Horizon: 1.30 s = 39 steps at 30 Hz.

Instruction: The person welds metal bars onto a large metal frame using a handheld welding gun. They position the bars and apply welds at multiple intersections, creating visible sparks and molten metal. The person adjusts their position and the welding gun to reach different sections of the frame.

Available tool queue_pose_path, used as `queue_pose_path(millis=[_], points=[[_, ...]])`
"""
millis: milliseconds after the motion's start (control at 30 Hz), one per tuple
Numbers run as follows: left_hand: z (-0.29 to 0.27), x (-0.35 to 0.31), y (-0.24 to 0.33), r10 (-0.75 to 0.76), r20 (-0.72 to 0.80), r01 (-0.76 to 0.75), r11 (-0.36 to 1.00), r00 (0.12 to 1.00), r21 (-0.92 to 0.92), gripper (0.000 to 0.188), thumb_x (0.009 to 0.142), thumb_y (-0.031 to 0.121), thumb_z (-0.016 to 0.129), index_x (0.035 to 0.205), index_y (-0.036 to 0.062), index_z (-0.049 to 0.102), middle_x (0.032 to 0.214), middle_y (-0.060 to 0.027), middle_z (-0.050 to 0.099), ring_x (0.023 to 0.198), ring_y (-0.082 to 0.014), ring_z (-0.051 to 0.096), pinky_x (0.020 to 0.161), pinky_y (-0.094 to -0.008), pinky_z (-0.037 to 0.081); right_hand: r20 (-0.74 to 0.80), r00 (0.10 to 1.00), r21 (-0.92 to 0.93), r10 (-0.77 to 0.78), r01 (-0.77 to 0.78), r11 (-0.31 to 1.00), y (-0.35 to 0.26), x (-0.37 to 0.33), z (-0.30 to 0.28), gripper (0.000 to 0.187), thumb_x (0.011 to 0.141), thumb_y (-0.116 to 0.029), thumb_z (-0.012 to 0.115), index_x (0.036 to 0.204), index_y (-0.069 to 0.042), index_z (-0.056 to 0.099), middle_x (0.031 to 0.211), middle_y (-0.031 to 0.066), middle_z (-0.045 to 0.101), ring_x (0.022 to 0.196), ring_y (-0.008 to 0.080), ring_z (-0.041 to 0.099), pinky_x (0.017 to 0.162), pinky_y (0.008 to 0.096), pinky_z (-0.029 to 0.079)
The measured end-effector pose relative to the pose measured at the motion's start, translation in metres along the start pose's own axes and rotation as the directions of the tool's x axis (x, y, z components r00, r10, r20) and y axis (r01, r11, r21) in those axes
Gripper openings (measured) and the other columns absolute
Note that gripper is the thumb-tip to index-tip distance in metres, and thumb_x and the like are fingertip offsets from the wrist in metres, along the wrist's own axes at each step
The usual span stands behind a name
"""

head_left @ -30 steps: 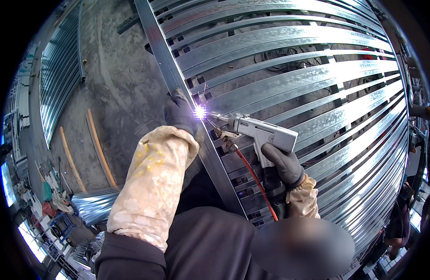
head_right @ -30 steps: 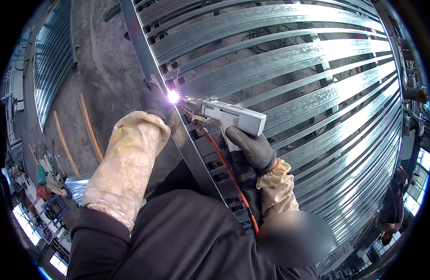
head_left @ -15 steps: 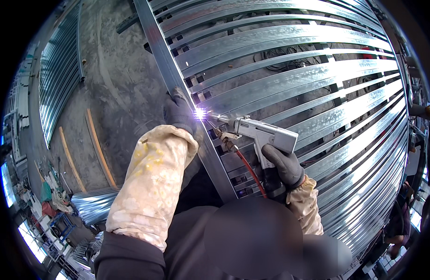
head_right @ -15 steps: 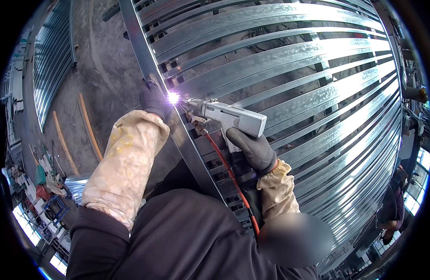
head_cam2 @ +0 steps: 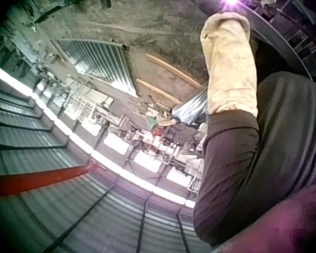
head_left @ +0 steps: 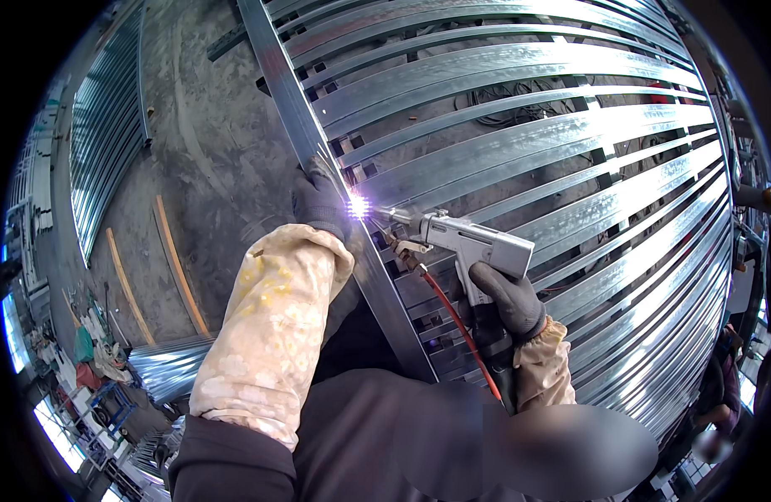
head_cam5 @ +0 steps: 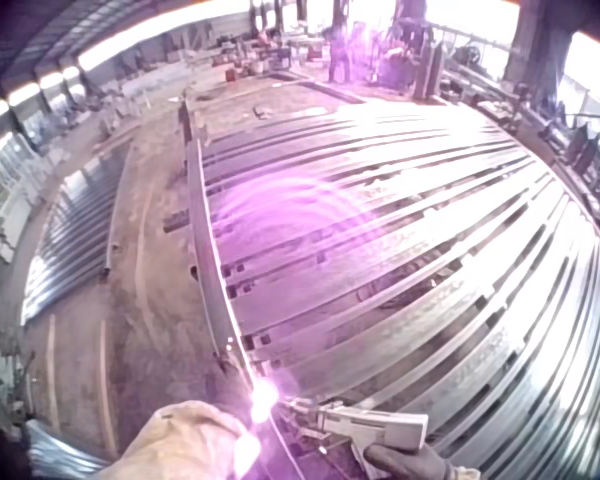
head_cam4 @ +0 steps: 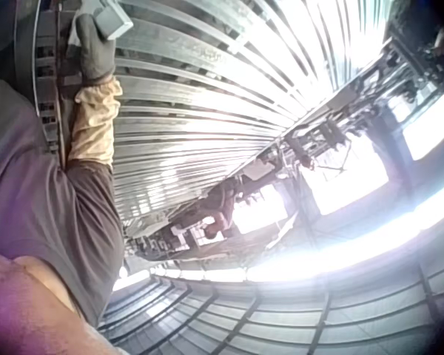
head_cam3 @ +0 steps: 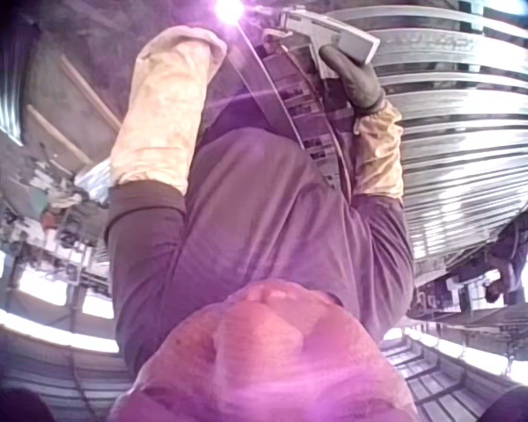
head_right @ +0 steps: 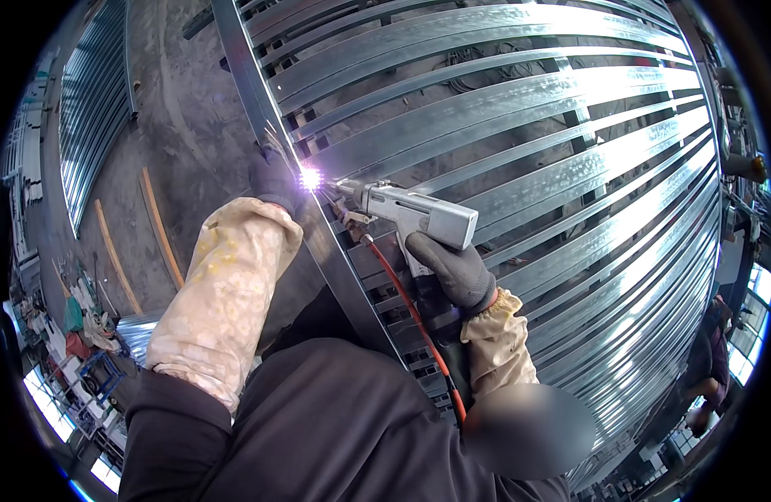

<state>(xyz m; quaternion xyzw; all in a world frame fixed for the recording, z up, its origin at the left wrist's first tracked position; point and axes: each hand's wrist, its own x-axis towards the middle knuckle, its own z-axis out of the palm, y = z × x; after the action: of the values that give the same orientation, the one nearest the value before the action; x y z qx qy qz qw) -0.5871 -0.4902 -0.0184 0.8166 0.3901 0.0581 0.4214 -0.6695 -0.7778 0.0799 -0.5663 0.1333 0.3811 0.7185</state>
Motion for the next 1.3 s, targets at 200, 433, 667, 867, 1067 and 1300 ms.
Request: queue_pose_path(millis=[200,433,667,867,1067,1300], points=[[0.001,0.003,-0.004,-0.002,0.012,0.002,0.999,1.000,-0.034,0.053,0.104,0.043,0.042,0.115,-0.0044,0.061,0.107,-0.0307,0.067,0.100,-0.0504,0.061,0.083,-0.0495,0.049,-0.036,0.998,-0.042,-0.046,0.044,0.998,0.002,0.000,0.006,0.034,0.100,-0.030,0.059,0.109,0.002,0.064,0.089,0.0077,0.068,0.074,0.0141,0.065,0.065,0.0265,0.052],[0.001,0.001,0.000,0.000,-0.012,0.000,1.000,1.000,0.014,0.055,0.103,0.044,0.043,0.113,-0.0064,0.062,0.108,-0.0316,0.066,0.102,-0.0511,0.060,0.083,-0.0508,0.048,-0.044,0.996,-0.109,-0.072,0.067,0.992,-0.002,-0.003,0.009,0.037,0.100,-0.032,0.056,0.100,0.003,0.066,0.082,0.0096,0.069,0.063,0.0157,0.066,0.057,0.0266,0.053],[0.003,0.004,-0.005,-0.029,-0.007,0.029,1.000,1.000,-0.002,0.059,0.103,0.049,0.042,0.112,-0.0063,0.062,0.108,-0.0322,0.066,0.102,-0.0509,0.061,0.084,-0.0521,0.048,-0.057,0.997,-0.068,-0.059,0.055,0.996,0.002,-0.005,0.010,0.036,0.100,-0.033,0.057,0.100,0.003,0.066,0.081,0.0095,0.069,0.062,0.0158,0.066,0.056,0.0268,0.053],[0.001,0.002,0.001,-0.020,-0.016,0.020,0.999,1.000,0.024,0.059,0.103,0.050,0.041,0.113,-0.0053,0.061,0.107,-0.0312,0.066,0.102,-0.0504,0.061,0.084,-0.0522,0.048,-0.028,0.999,-0.037,-0.038,0.037,0.999,-0.006,-0.008,0.012,0.037,0.100,-0.033,0.057,0.105,0.003,0.065,0.083,0.0104,0.069,0.062,0.0158,0.066,0.056,0.0265,0.053],[0.002,0.004,-0.003,-0.031,0.021,0.030,0.999,0.999,0.032,0.055,0.104,0.047,0.041,0.119,-0.0021,0.059,0.110,-0.0285,0.067,0.106,-0.0489,0.061,0.087,-0.0512,0.049,-0.057,0.998,-0.038,-0.029,0.027,0.999,0.008,-0.010,0.003,0.035,0.100,-0.029,0.059,0.114,0.002,0.062,0.091,0.0088,0.068,0.073,0.0145,0.065,0.065,0.0270,0.052],[0.004,0.008,-0.009,-0.028,0.009,0.027,0.999,1.000,0.043,0.055,0.103,0.047,0.042,0.117,-0.0029,0.059,0.110,-0.0300,0.066,0.106,-0.0501,0.060,0.087,-0.0518,0.048,-0.072,0.997,-0.041,-0.002,-0.001,0.999,0.001,-0.013,0.008,0.035,0.099,-0.031,0.059,0.110,0.002,0.063,0.082,0.0104,0.070,0.065,0.0160,0.067,0.057,0.0270,0.054]])
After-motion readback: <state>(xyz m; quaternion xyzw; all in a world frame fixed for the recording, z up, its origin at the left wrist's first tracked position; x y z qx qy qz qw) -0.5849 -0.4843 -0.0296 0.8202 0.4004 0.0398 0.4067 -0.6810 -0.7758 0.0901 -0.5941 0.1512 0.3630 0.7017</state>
